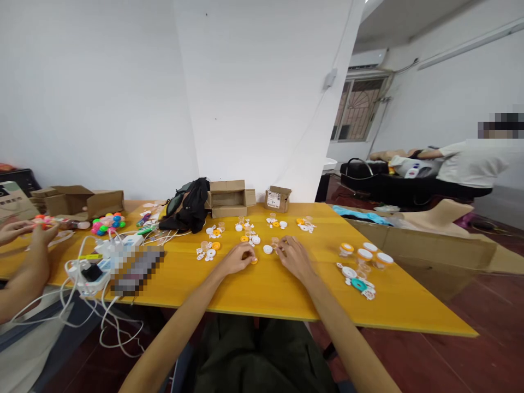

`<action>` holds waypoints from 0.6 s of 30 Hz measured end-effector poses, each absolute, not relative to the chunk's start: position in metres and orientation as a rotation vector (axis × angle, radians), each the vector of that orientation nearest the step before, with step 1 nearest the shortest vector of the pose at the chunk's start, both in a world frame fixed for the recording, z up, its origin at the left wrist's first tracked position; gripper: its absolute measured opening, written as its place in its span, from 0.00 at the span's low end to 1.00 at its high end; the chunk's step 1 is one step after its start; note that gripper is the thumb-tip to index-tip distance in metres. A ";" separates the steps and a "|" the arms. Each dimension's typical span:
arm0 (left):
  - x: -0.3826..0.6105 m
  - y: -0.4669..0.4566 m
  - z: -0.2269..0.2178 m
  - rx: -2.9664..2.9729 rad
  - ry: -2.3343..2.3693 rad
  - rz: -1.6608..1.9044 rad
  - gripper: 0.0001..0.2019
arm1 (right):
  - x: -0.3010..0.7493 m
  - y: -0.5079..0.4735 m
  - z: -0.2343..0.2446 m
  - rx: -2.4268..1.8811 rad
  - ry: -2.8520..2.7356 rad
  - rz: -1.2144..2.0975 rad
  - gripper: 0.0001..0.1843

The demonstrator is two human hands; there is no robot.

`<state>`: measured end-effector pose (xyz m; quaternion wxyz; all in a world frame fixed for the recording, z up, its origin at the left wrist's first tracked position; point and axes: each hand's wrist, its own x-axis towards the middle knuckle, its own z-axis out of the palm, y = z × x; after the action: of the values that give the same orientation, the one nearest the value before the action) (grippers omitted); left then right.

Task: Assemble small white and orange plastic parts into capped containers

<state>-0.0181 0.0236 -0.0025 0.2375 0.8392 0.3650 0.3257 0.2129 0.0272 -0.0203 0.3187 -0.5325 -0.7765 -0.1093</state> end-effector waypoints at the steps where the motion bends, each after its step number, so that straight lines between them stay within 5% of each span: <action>1: -0.018 0.024 -0.003 2.302 1.005 0.893 0.04 | 0.213 0.026 -0.018 -1.433 -2.025 -0.268 0.10; 18: -0.021 0.022 -0.004 2.240 0.977 0.903 0.05 | 0.218 0.034 -0.026 -1.630 -1.925 -0.077 0.06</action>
<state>-0.0208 0.0219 -0.0037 0.2649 0.8290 0.3617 0.3342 0.2182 0.0341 -0.0261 0.3043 -0.6153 -0.7266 -0.0291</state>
